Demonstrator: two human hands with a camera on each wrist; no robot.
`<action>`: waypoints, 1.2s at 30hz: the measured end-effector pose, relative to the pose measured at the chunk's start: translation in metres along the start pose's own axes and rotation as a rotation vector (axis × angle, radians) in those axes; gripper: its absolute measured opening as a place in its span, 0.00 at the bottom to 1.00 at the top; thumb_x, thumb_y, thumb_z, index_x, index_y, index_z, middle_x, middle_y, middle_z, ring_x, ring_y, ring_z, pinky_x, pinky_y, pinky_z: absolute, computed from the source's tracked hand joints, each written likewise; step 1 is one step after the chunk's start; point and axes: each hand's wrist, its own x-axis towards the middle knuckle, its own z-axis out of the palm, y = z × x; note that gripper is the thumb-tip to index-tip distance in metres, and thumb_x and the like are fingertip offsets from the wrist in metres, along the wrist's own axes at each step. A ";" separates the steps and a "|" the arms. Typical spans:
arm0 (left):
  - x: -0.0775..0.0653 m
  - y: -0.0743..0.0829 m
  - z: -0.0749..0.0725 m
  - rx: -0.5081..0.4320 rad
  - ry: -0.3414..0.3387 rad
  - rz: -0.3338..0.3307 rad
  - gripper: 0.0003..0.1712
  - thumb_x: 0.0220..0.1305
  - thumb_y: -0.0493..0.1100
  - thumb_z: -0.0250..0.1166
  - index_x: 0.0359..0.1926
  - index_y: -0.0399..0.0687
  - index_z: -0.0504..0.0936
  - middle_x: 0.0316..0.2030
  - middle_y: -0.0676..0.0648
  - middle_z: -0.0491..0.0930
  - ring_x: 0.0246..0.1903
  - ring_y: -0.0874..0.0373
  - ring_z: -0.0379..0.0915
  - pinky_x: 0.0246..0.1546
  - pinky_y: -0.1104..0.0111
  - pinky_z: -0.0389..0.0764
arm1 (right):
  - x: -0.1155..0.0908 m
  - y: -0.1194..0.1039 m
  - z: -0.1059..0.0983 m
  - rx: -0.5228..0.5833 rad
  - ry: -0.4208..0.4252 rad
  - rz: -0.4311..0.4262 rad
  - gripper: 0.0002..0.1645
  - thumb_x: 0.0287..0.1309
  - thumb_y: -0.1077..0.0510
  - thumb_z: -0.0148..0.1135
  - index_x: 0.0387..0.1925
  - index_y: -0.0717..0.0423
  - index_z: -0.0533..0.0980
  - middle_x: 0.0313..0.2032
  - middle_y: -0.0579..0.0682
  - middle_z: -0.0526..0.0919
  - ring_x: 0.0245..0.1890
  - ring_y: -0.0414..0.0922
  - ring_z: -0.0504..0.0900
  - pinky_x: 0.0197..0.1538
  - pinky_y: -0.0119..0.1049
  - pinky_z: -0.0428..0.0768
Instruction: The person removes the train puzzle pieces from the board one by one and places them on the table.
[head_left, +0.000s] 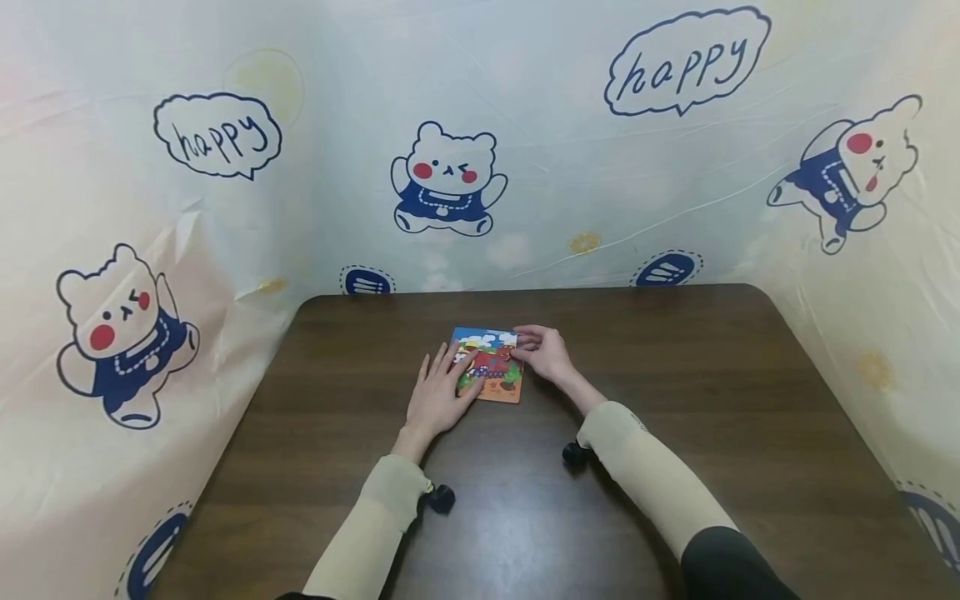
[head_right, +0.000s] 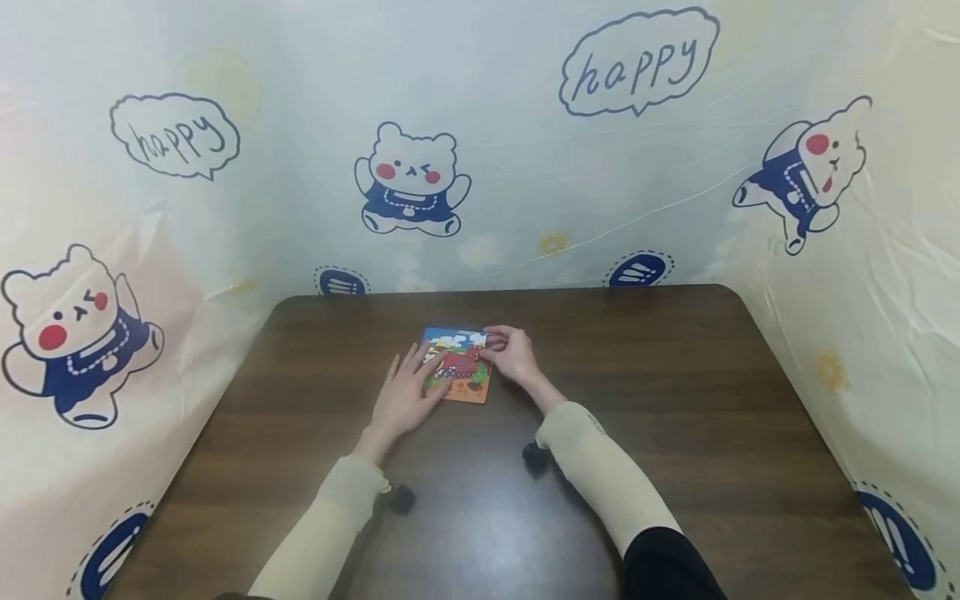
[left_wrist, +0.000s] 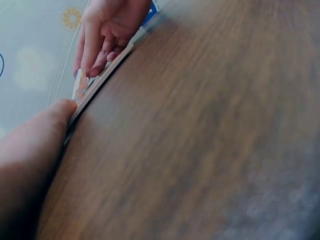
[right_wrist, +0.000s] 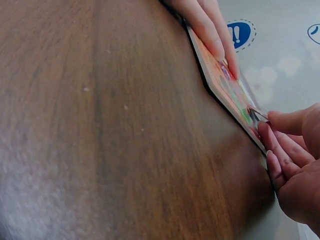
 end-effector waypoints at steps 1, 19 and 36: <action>0.000 0.000 0.000 0.000 0.002 0.000 0.41 0.80 0.73 0.53 0.86 0.65 0.66 0.89 0.45 0.52 0.90 0.44 0.43 0.90 0.41 0.44 | 0.000 0.000 0.000 -0.001 0.000 0.000 0.25 0.73 0.65 0.71 0.69 0.62 0.81 0.59 0.66 0.90 0.59 0.59 0.89 0.64 0.52 0.89; -0.001 -0.001 0.000 -0.016 0.001 0.017 0.41 0.82 0.70 0.52 0.86 0.61 0.64 0.89 0.46 0.53 0.91 0.48 0.42 0.91 0.43 0.43 | 0.005 0.000 0.000 -0.030 -0.005 -0.028 0.22 0.72 0.63 0.72 0.65 0.61 0.84 0.54 0.63 0.93 0.56 0.58 0.91 0.63 0.51 0.89; -0.002 -0.002 0.003 -0.030 0.032 0.027 0.41 0.83 0.69 0.53 0.86 0.60 0.64 0.89 0.46 0.52 0.91 0.47 0.42 0.91 0.42 0.44 | -0.010 0.010 -0.042 0.121 -0.025 0.093 0.26 0.75 0.65 0.68 0.71 0.62 0.79 0.60 0.67 0.89 0.50 0.47 0.93 0.60 0.46 0.91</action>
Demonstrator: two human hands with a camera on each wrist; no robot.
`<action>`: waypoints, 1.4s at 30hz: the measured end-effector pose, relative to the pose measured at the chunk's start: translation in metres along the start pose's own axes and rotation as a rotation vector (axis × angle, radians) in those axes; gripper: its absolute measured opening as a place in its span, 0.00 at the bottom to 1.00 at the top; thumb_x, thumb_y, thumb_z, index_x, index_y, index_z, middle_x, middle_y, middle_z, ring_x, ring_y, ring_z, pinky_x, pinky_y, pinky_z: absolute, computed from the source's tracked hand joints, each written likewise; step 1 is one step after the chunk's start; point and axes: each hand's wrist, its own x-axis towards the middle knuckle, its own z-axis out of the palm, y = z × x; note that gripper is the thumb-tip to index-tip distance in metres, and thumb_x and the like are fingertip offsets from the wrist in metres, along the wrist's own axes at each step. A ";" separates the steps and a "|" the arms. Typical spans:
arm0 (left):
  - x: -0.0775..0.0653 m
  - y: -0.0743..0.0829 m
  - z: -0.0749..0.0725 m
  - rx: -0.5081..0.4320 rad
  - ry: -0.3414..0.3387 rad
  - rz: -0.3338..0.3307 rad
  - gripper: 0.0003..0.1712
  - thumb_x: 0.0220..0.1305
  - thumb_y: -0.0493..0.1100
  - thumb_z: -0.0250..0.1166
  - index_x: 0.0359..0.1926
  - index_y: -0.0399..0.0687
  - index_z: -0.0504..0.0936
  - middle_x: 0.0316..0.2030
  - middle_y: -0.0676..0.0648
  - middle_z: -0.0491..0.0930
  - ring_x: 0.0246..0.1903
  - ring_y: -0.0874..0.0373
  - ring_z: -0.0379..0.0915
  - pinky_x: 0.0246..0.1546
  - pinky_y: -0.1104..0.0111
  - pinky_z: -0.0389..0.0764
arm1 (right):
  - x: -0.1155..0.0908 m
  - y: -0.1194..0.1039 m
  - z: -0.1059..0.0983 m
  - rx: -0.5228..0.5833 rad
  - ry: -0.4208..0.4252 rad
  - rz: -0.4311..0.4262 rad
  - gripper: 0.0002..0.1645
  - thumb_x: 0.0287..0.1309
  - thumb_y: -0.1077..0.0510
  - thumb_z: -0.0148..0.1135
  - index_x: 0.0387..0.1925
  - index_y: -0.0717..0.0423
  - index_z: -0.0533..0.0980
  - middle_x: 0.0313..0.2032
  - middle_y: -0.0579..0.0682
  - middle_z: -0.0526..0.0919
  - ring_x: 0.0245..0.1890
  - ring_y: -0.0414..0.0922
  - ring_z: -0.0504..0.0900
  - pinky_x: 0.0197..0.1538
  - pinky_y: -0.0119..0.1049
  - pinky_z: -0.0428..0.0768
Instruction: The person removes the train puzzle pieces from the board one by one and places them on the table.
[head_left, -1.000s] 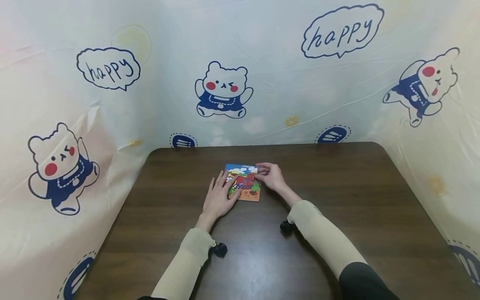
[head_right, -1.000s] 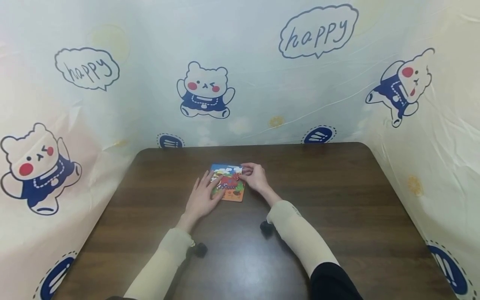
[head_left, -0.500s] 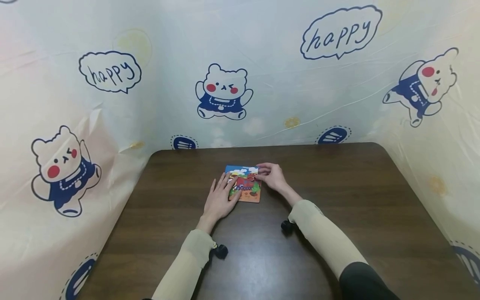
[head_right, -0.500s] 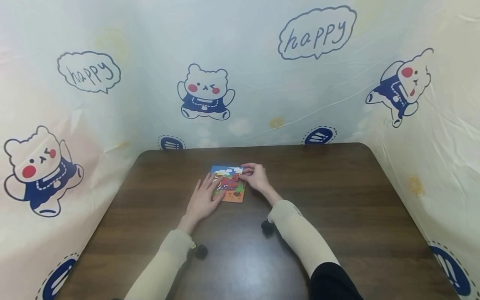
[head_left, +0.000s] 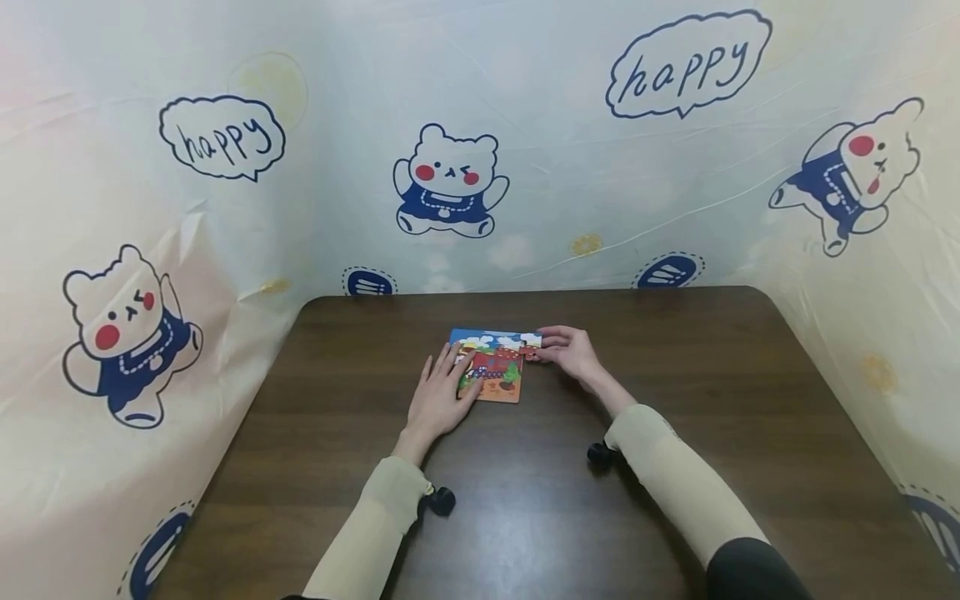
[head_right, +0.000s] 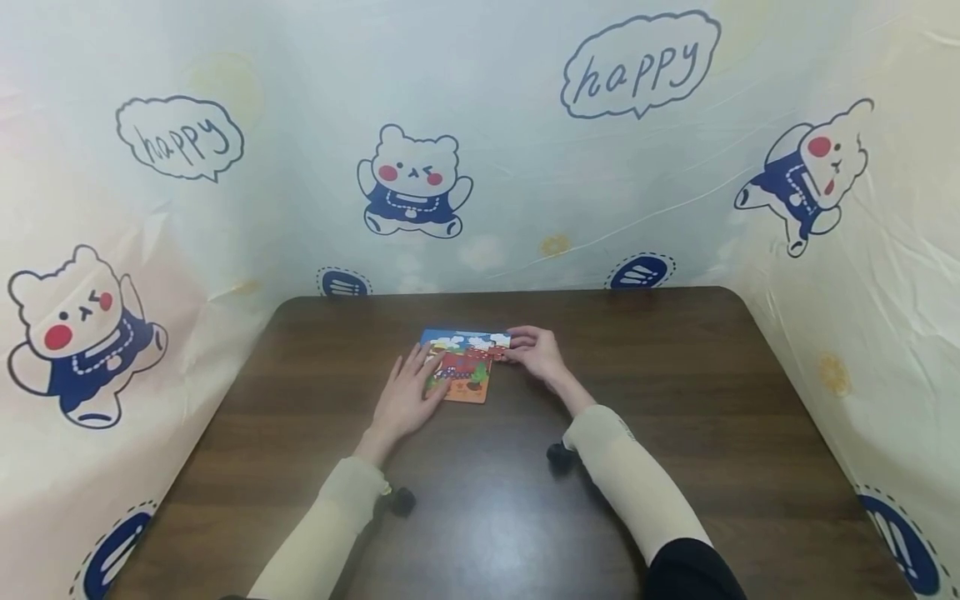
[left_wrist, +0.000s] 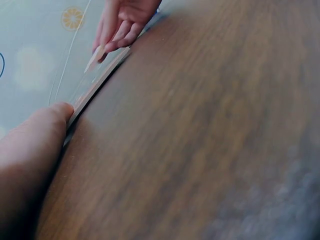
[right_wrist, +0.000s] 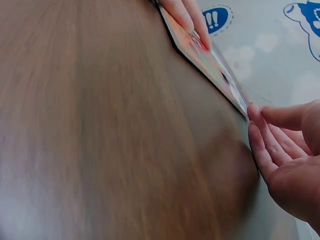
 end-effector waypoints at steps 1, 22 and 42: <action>0.000 0.000 0.000 0.001 0.000 -0.001 0.41 0.83 0.69 0.53 0.86 0.60 0.64 0.89 0.46 0.53 0.91 0.46 0.42 0.91 0.42 0.44 | -0.001 0.001 -0.004 -0.006 0.001 0.003 0.26 0.75 0.65 0.68 0.71 0.62 0.79 0.59 0.66 0.89 0.48 0.44 0.92 0.59 0.44 0.91; -0.001 0.000 0.002 -0.002 0.012 -0.019 0.40 0.82 0.69 0.53 0.86 0.60 0.66 0.89 0.44 0.54 0.90 0.46 0.45 0.91 0.43 0.46 | -0.024 0.020 -0.082 -0.027 -0.016 0.014 0.30 0.74 0.64 0.70 0.74 0.66 0.76 0.63 0.71 0.86 0.44 0.29 0.87 0.48 0.23 0.86; 0.001 0.000 0.002 0.006 0.014 -0.021 0.41 0.82 0.70 0.53 0.85 0.59 0.66 0.89 0.44 0.54 0.90 0.46 0.45 0.91 0.44 0.46 | -0.043 0.034 -0.147 -0.088 -0.014 0.034 0.33 0.77 0.63 0.67 0.76 0.71 0.71 0.63 0.71 0.86 0.45 0.27 0.87 0.49 0.22 0.86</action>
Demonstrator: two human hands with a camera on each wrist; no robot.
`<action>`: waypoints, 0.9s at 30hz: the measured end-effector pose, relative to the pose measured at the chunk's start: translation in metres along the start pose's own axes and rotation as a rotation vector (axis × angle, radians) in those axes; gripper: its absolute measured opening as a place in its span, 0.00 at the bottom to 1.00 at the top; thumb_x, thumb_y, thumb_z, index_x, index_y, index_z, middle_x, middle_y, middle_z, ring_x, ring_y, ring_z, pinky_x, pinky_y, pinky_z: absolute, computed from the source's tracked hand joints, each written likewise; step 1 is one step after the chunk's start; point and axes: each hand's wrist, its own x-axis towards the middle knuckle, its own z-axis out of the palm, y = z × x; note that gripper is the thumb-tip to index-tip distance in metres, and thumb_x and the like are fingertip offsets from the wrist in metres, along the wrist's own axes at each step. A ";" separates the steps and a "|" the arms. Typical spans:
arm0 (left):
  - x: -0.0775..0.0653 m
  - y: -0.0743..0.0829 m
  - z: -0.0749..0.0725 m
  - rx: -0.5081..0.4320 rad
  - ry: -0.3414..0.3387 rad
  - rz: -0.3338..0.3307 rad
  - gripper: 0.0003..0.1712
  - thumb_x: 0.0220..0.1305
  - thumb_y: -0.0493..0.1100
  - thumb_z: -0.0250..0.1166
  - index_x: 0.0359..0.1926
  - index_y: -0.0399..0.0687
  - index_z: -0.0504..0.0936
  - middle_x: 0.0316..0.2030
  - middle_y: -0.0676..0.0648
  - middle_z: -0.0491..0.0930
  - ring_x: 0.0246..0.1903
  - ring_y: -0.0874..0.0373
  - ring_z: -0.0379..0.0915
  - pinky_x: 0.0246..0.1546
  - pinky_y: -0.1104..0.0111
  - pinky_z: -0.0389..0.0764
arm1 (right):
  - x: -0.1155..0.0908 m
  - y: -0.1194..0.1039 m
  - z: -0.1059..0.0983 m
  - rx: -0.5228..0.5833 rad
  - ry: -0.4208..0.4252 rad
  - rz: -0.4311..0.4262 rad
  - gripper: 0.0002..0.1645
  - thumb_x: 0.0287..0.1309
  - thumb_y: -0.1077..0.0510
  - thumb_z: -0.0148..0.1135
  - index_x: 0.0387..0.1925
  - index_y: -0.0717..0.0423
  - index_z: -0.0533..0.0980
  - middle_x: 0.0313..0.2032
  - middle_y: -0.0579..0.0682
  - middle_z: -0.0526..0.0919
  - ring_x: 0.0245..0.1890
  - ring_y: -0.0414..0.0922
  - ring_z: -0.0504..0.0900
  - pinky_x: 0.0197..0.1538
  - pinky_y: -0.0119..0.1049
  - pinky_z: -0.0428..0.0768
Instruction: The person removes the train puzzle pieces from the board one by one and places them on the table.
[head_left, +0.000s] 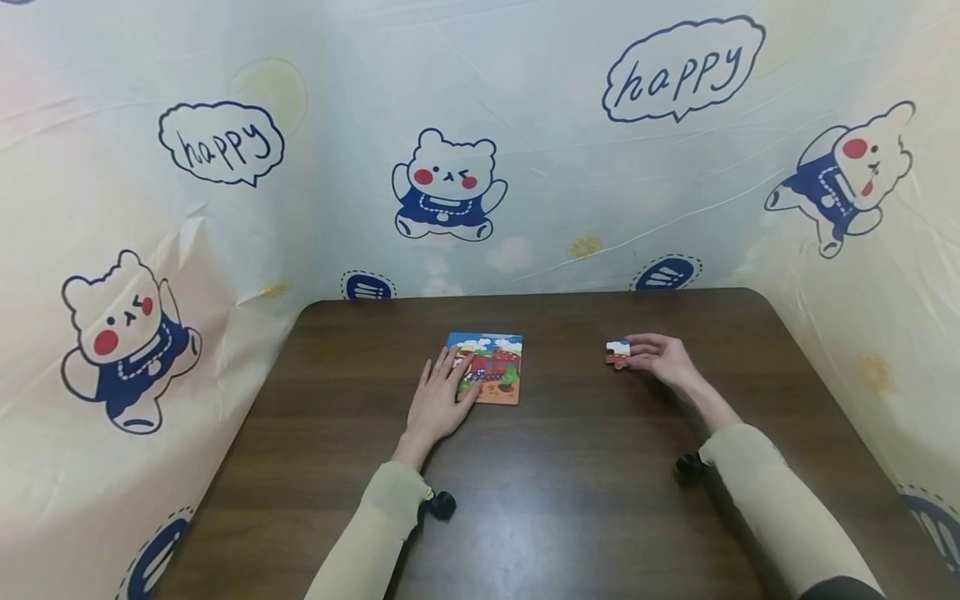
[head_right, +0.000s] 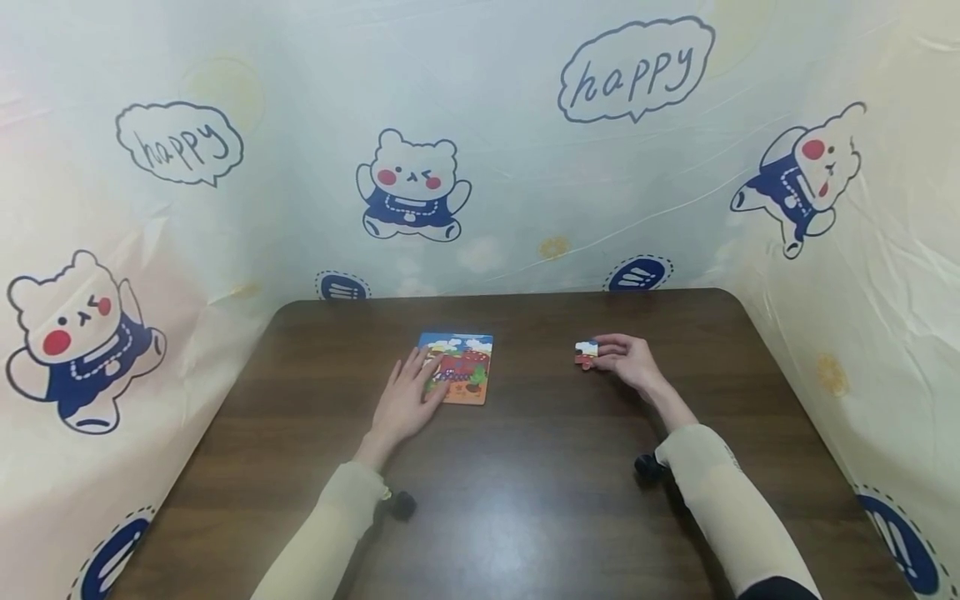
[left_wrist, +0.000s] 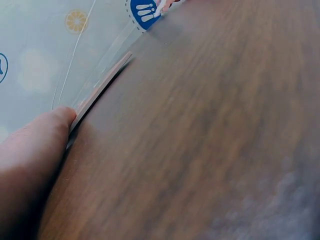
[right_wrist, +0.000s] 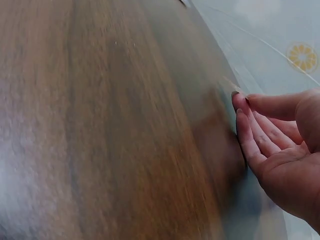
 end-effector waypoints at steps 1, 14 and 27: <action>0.000 0.000 0.000 -0.002 0.002 0.000 0.40 0.82 0.69 0.53 0.85 0.59 0.66 0.89 0.44 0.54 0.90 0.46 0.45 0.91 0.44 0.46 | 0.000 0.000 0.000 -0.006 0.001 -0.003 0.32 0.76 0.63 0.67 0.75 0.72 0.71 0.64 0.73 0.85 0.45 0.27 0.87 0.49 0.22 0.86; -0.001 0.000 0.000 0.008 -0.012 -0.006 0.41 0.82 0.70 0.53 0.85 0.59 0.66 0.89 0.44 0.53 0.90 0.47 0.44 0.91 0.45 0.45 | 0.001 -0.001 0.004 -0.101 0.030 -0.032 0.31 0.74 0.66 0.69 0.71 0.76 0.73 0.61 0.77 0.84 0.43 0.31 0.88 0.44 0.21 0.85; -0.002 0.001 -0.002 0.001 -0.011 -0.003 0.41 0.82 0.69 0.53 0.85 0.59 0.66 0.89 0.44 0.53 0.90 0.46 0.44 0.91 0.44 0.46 | 0.005 0.002 0.015 -0.320 0.140 -0.125 0.26 0.69 0.64 0.74 0.62 0.75 0.81 0.50 0.72 0.90 0.39 0.38 0.87 0.39 0.18 0.78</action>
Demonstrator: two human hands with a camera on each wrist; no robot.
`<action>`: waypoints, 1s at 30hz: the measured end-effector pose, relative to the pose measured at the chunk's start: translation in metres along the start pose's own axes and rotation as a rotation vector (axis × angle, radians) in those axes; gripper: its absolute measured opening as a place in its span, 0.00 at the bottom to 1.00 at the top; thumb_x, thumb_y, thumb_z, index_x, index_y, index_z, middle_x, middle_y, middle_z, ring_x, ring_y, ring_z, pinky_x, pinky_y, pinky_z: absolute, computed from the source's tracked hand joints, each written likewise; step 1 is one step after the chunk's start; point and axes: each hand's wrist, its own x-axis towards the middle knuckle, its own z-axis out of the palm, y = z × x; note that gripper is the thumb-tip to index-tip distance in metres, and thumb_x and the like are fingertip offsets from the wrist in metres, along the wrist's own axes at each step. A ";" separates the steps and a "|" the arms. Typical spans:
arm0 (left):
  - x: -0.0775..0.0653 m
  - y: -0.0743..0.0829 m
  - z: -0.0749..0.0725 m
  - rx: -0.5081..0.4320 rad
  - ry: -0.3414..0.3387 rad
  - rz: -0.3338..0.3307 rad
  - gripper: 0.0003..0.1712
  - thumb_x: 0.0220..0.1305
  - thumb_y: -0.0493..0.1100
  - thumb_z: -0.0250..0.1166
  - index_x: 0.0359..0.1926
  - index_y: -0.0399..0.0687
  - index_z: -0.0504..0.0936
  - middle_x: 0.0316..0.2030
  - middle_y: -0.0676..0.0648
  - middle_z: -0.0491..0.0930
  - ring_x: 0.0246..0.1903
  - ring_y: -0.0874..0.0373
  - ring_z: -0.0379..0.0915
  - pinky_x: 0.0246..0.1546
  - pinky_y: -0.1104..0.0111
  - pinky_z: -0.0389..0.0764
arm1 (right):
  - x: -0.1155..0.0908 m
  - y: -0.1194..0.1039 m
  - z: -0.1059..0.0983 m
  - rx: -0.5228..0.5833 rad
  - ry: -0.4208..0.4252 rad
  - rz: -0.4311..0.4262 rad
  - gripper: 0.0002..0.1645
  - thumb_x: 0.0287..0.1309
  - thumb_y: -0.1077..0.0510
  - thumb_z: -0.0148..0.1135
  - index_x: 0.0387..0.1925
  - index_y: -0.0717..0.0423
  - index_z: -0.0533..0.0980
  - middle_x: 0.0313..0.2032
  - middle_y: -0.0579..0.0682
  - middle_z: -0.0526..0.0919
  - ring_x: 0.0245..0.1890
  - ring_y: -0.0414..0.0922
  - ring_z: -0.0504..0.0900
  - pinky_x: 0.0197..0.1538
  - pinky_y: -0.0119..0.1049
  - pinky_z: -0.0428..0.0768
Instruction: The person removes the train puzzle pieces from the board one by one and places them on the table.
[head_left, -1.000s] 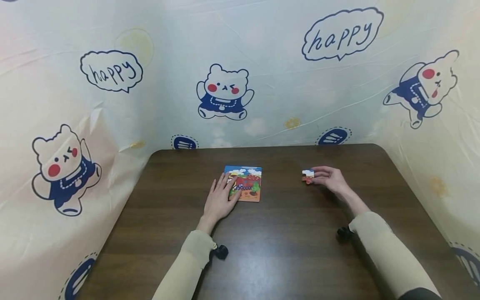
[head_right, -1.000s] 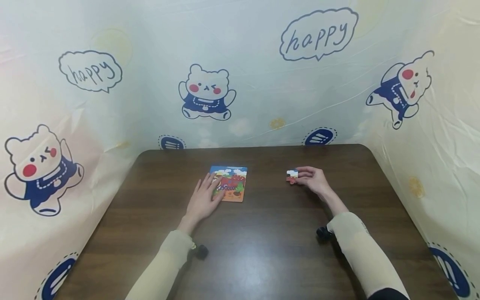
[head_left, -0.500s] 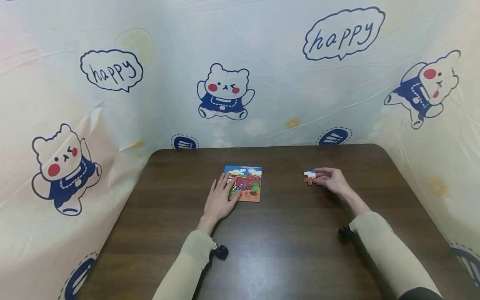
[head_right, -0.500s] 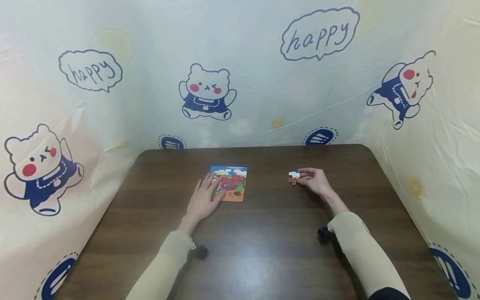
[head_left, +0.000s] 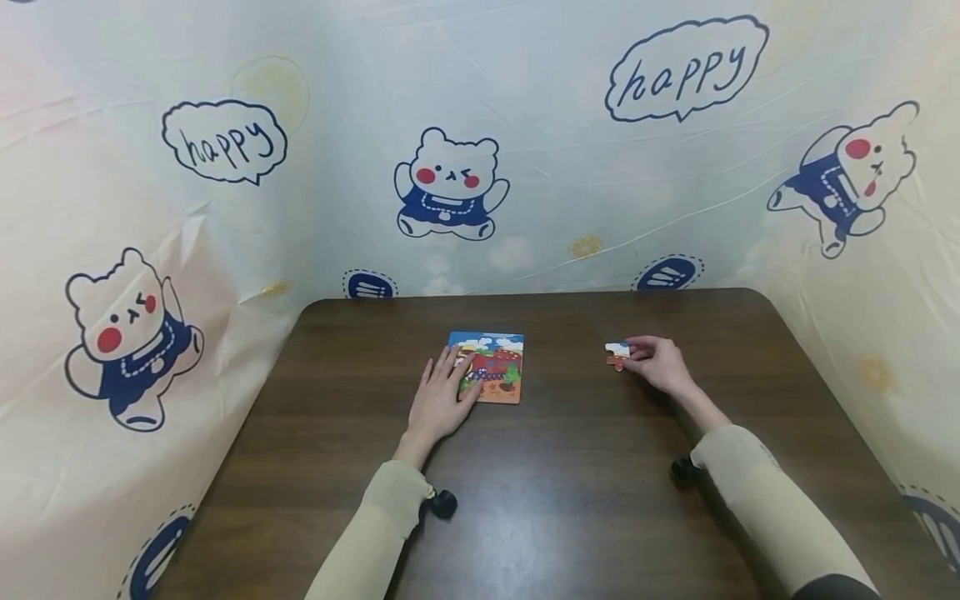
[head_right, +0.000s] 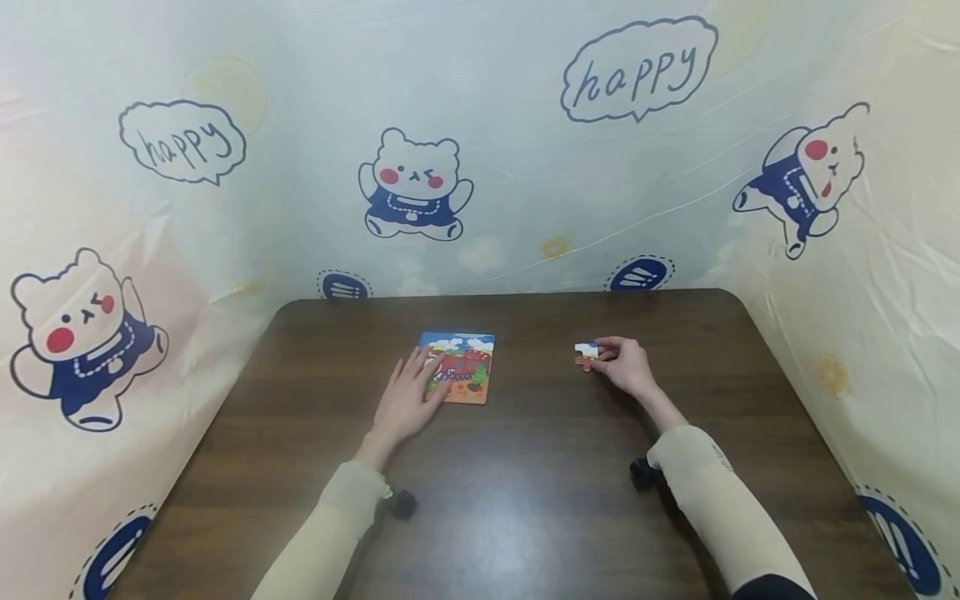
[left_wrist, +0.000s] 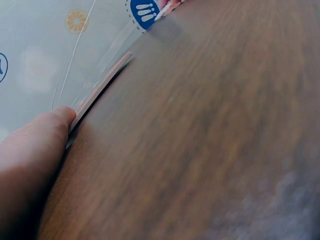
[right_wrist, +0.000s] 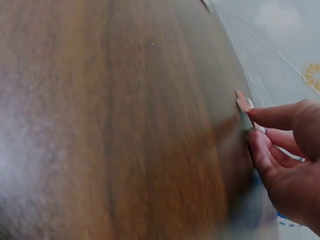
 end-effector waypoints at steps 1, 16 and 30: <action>0.000 0.000 0.000 -0.001 0.001 0.000 0.41 0.82 0.69 0.54 0.85 0.59 0.66 0.89 0.44 0.53 0.90 0.46 0.44 0.91 0.44 0.46 | 0.000 -0.001 0.001 -0.023 0.011 -0.009 0.25 0.68 0.64 0.75 0.61 0.76 0.81 0.49 0.71 0.90 0.39 0.40 0.87 0.39 0.18 0.78; 0.000 -0.001 0.002 -0.005 0.016 0.005 0.40 0.82 0.69 0.55 0.85 0.59 0.67 0.89 0.43 0.55 0.90 0.46 0.46 0.90 0.43 0.47 | -0.001 -0.010 0.009 -0.155 0.105 -0.076 0.24 0.62 0.66 0.79 0.55 0.77 0.83 0.44 0.70 0.91 0.44 0.62 0.92 0.44 0.31 0.85; 0.001 0.000 -0.001 -0.009 -0.005 -0.003 0.40 0.83 0.69 0.53 0.86 0.59 0.66 0.89 0.44 0.53 0.90 0.46 0.44 0.91 0.44 0.45 | 0.016 -0.047 0.038 -0.034 0.024 -0.066 0.25 0.72 0.66 0.69 0.66 0.74 0.79 0.57 0.71 0.89 0.54 0.64 0.90 0.59 0.56 0.90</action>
